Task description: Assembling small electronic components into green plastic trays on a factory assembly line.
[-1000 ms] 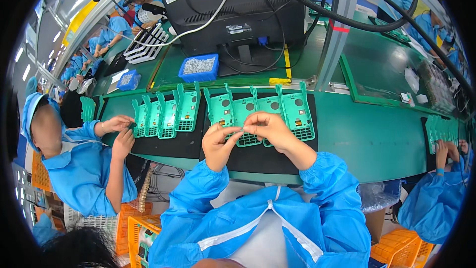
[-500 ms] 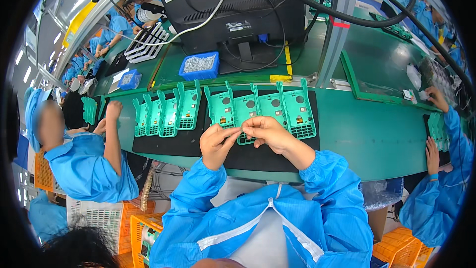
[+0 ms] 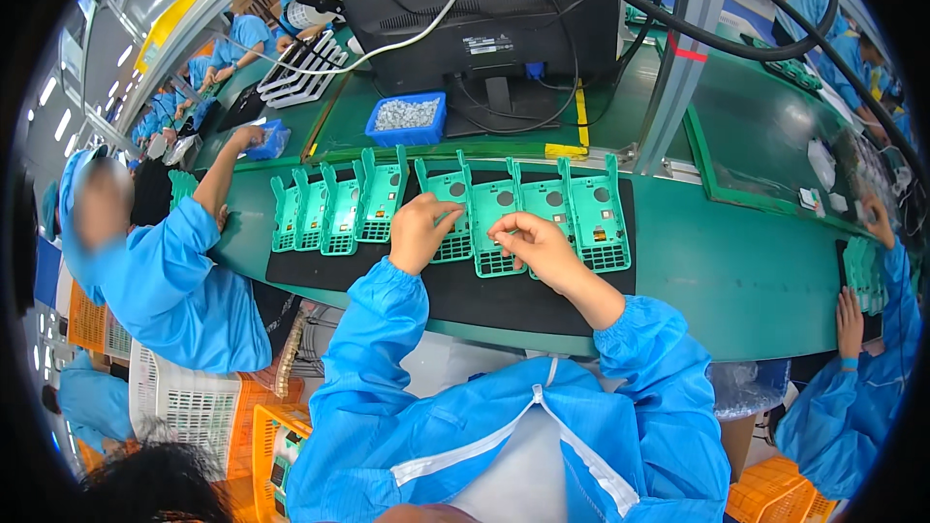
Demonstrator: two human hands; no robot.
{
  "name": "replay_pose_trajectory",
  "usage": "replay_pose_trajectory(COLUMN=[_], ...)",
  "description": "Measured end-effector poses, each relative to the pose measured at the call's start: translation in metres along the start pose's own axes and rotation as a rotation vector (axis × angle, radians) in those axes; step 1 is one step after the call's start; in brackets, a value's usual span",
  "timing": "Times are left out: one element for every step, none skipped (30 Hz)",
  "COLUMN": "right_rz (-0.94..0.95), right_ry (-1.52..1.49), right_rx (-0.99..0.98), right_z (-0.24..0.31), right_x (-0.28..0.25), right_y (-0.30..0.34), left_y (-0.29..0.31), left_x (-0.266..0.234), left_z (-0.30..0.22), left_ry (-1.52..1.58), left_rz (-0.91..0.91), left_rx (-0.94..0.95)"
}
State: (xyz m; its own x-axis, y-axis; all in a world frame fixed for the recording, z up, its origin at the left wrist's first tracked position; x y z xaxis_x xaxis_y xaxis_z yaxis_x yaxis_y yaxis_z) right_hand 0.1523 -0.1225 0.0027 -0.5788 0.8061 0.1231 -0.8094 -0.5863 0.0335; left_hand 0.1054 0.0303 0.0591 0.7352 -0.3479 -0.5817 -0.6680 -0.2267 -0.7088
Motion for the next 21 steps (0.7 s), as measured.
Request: replay_pose_trajectory(right_rz=[-0.005,-0.01,-0.011,-0.011,-0.012,-0.014,-0.012,-0.01,-0.012,-0.006,0.001,-0.002,0.0,0.003,0.0,-0.002,-0.003,-0.005,-0.007,-0.009,-0.006], right_ry=[0.002,0.003,0.004,-0.003,-0.011,-0.01,-0.015,-0.02,-0.019,-0.017,-0.015,-0.014,-0.01,-0.005,-0.004,-0.008,-0.012,-0.012,-0.011,-0.01,-0.009], right_rx=[0.0,0.001,0.001,0.004,0.006,0.007,0.005,0.003,0.004,-0.001,-0.006,-0.006,-0.006,-0.005,-0.006,-0.01,-0.014,-0.016,-0.013,-0.01,-0.01], right_z=[0.0,0.0,0.0,0.0,0.0,-0.001,-0.001,-0.001,-0.001,0.0,0.001,0.001,0.001,0.0,0.001,0.002,0.003,0.005,0.007,0.009,0.014], right_x=[0.0,-0.001,0.0,0.0,0.0,0.0,0.0,-0.001,-0.001,0.0,0.001,0.001,0.001,0.001,0.001,0.001,0.001,0.0,-0.001,-0.003,-0.003], right_y=[0.0,0.0,-0.001,-0.001,-0.001,-0.002,-0.002,-0.002,-0.002,-0.001,-0.001,-0.001,-0.002,-0.002,-0.001,-0.001,0.0,0.0,0.001,0.001,0.003], left_y=[0.0,0.001,0.001,0.002,0.003,0.004,0.004,0.003,0.003,0.004,0.004,0.005,0.005,0.007,0.007,0.007,0.008,0.007,0.007,0.008,0.012], left_x=[0.001,0.002,0.004,0.005,0.006,0.007,0.008,0.009,0.009,0.01,0.009,0.008,0.01,0.012,0.012,0.011,0.013,0.015,0.012,0.01,0.006], left_z=[0.0,0.0,0.001,0.001,0.001,0.001,0.0,-0.002,-0.004,-0.004,-0.007,-0.009,-0.009,-0.01,-0.012,-0.011,-0.014,-0.018,-0.021,-0.027,-0.031], left_ry=[0.002,-0.013,-0.028,-0.026,-0.024,-0.021,-0.019,-0.049,-0.081,-0.079,-0.084,-0.088,-0.086,-0.098,-0.11,-0.108,-0.059,-0.011,-0.011,-0.01,-0.011], left_rz=[0.0,0.006,0.012,0.012,0.012,0.013,0.014,0.013,0.011,0.012,-0.005,-0.022,-0.022,-0.017,-0.012,-0.012,0.039,0.089,0.088,0.095,0.101], left_rx=[0.0,0.002,0.004,0.004,0.01,0.016,0.016,0.034,0.052,0.053,0.07,0.088,0.09,0.107,0.125,0.126,0.156,0.187,0.19,0.217,0.24])
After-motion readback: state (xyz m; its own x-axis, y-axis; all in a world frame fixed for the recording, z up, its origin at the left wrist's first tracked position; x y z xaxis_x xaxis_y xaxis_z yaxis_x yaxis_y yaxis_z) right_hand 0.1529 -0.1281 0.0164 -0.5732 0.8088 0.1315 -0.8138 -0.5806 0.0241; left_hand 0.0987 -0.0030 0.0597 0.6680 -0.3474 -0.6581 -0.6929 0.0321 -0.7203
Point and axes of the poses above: each hand's wrist, its own y-axis away from the middle knuckle, its own x-axis out of the palm, z = x × y, the point moved 10 cm from there along -y, towards the middle knuckle, and after that the axes turned 15 degrees about -z, right-handed, at the moved point
